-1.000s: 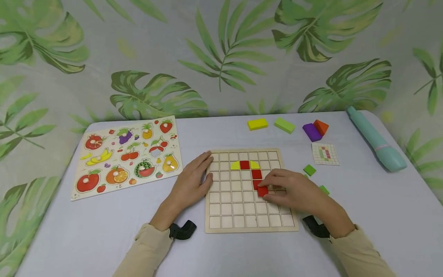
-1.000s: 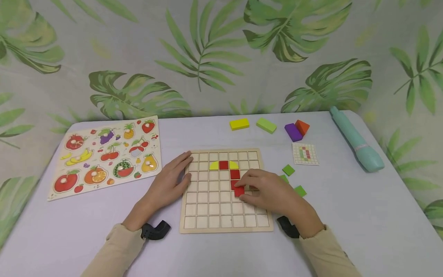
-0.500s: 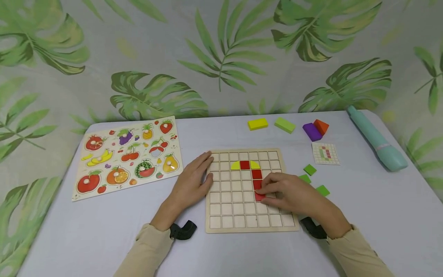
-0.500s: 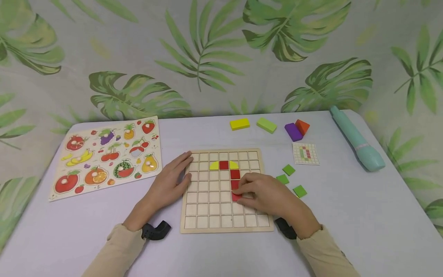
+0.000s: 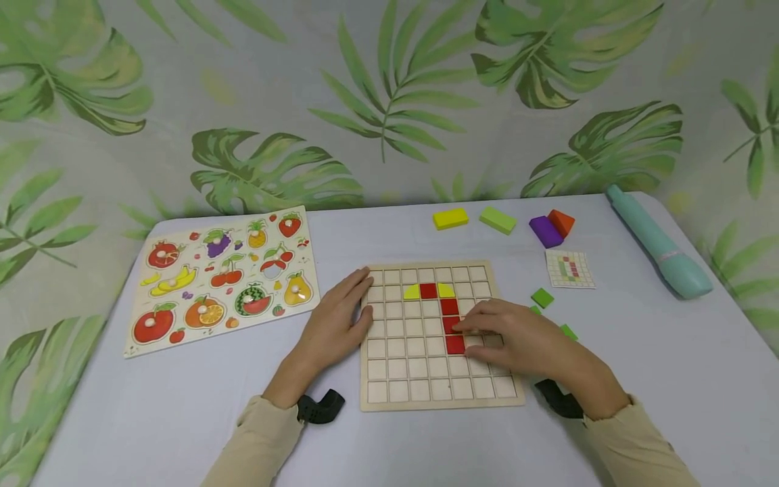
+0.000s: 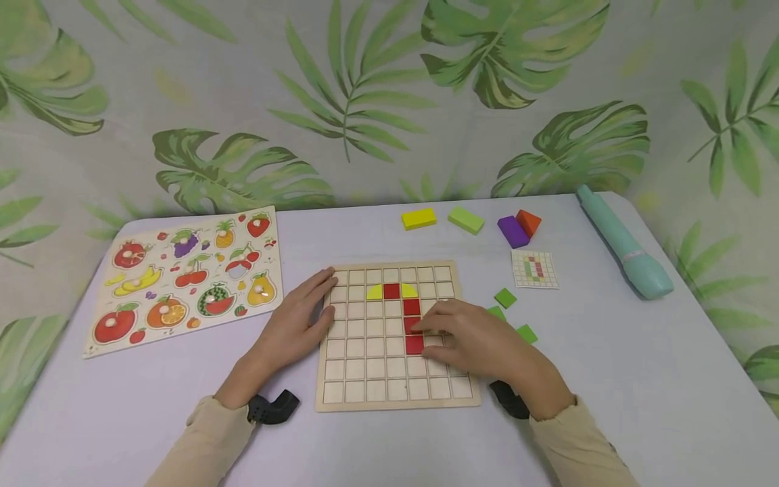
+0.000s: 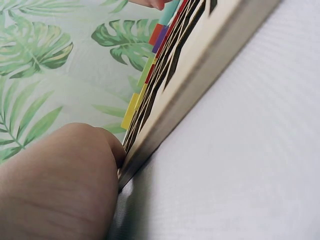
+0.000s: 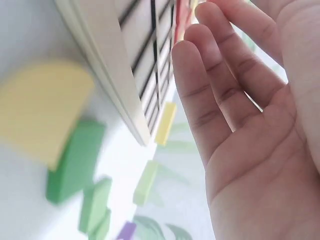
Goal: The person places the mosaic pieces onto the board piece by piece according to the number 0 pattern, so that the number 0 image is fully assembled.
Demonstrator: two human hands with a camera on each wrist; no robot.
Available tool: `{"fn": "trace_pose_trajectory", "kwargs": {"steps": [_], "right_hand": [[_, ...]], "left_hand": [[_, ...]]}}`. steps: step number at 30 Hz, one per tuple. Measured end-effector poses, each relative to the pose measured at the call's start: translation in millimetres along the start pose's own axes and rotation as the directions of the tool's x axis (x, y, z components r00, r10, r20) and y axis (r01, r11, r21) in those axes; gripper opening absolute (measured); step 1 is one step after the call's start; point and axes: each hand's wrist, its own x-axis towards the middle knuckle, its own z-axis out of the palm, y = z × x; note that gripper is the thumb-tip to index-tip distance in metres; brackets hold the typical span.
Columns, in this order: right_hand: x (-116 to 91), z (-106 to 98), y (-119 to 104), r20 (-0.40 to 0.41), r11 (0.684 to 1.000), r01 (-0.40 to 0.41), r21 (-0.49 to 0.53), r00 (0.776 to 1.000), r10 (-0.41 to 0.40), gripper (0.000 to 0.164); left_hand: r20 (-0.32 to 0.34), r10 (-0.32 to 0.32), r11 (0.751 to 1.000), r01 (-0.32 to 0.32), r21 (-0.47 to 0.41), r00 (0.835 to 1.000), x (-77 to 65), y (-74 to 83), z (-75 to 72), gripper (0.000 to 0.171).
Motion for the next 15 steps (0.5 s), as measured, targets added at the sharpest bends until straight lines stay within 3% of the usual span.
{"fn": "trace_pose_trajectory", "kwargs": {"steps": [7,15], "right_hand": [[-11,-20,9,-0.011,0.991,-0.133,0.022,0.991,0.133,0.037],[-24,-31,36,-0.128,0.991,-0.135,0.008,0.983,0.134,0.043]], "left_hand": [[0.005,0.005,1.000,-0.005,0.002,1.000,0.0,0.2,0.4,0.053],[0.007,0.005,1.000,-0.005,0.005,1.000,-0.5,-0.1,0.4,0.053]]}}
